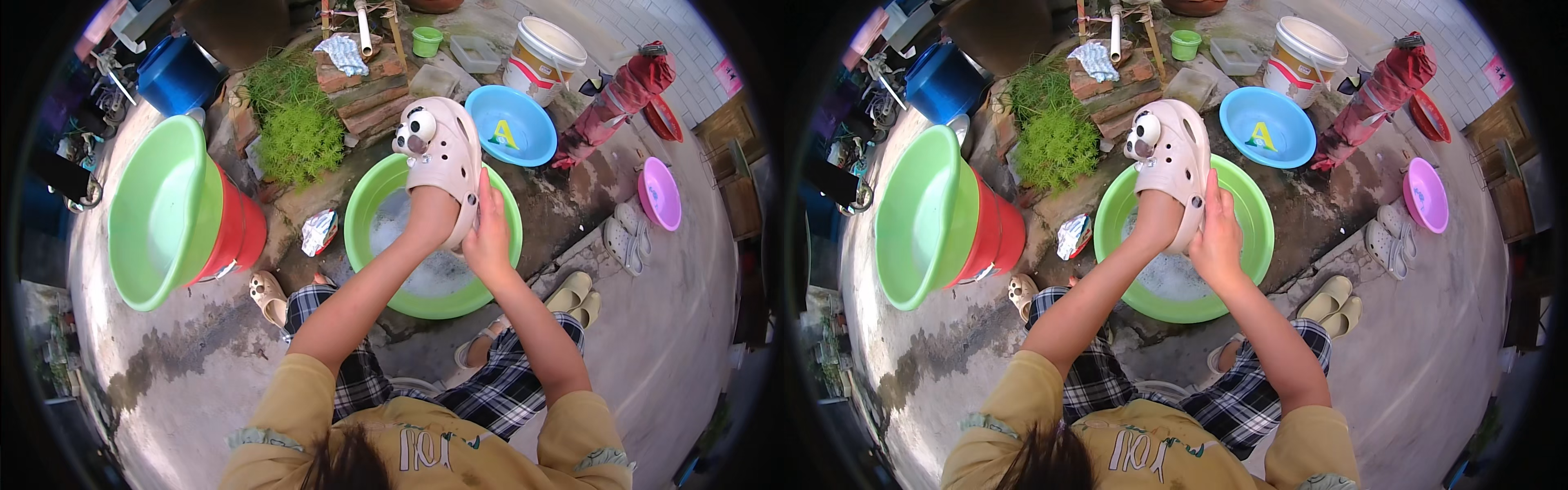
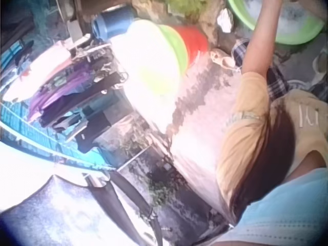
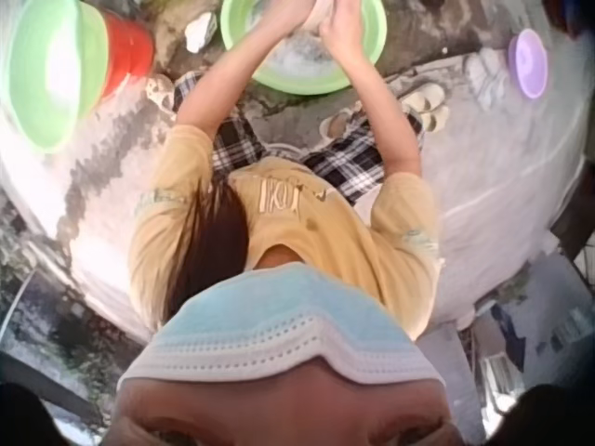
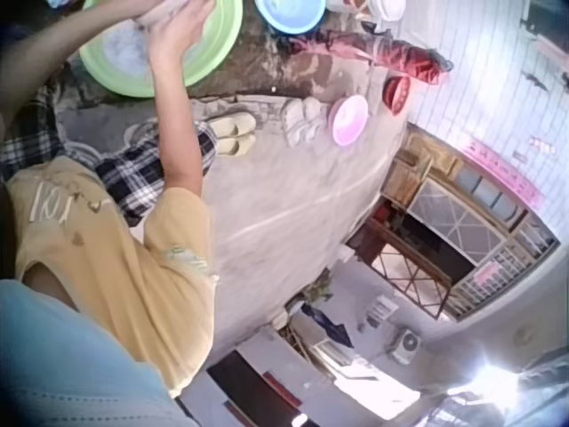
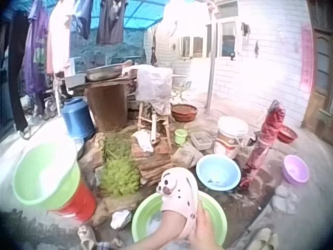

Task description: The person scrubs a pair of beige croc-style shoes using a blue brush and soapy water in a green basin. They clean the exterior, interior, and soles of the shoes, repeatedly dipping the brush into the water to maintain suds.

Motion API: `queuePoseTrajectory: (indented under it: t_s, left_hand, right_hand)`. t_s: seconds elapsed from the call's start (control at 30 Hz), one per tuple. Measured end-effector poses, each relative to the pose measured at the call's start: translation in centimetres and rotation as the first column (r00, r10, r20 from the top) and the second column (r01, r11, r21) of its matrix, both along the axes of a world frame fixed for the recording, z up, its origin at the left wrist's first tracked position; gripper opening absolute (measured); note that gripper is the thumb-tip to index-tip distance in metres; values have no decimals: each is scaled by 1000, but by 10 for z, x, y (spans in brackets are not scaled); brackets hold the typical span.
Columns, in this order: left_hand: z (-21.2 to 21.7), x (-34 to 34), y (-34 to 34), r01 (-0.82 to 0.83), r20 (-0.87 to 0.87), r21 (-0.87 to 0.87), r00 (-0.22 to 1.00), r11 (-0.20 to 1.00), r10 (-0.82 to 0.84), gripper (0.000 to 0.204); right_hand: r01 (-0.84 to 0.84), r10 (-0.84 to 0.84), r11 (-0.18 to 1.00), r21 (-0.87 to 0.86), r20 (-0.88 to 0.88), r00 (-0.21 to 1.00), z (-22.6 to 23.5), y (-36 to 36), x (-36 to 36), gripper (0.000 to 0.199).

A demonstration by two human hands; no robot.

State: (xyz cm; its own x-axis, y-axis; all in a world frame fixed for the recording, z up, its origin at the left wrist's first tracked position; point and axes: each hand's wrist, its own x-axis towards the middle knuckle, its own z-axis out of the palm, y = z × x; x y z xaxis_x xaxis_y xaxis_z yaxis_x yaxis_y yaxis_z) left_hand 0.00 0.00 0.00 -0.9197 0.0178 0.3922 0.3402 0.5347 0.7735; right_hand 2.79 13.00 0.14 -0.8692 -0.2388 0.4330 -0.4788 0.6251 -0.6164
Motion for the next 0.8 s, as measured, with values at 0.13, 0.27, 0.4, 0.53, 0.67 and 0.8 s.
queuePoseTrajectory:
  t_s: [0.13,0.27,0.4,0.53,0.67,0.8]
  left_hand:
    - [13,10,11,165,116,169,976,972,-186,37]
    - [-17,-12,8,2,-90,86,996,996,6,30]
    - [-46,-32,6,-68,178,396,984,916,-4,30]
    - [-31,-24,-6,103,368,25,924,994,-105,38]
    - [30,7,-20,224,455,-115,878,968,-149,40]
    - [55,27,-27,204,309,-120,938,972,-159,51]
  right_hand:
    - [47,-47,995,-85,4,999,-13,22,-36,84]
    - [-37,32,997,65,69,997,0,11,-11,83]
    - [23,-24,996,81,5,1000,3,-4,-1,84]
    - [132,-132,983,129,-7,991,1,-1,-11,81]
    - [288,-285,957,42,-68,956,-5,30,-44,78]
    - [327,-207,795,-510,279,938,-6,48,-70,63]
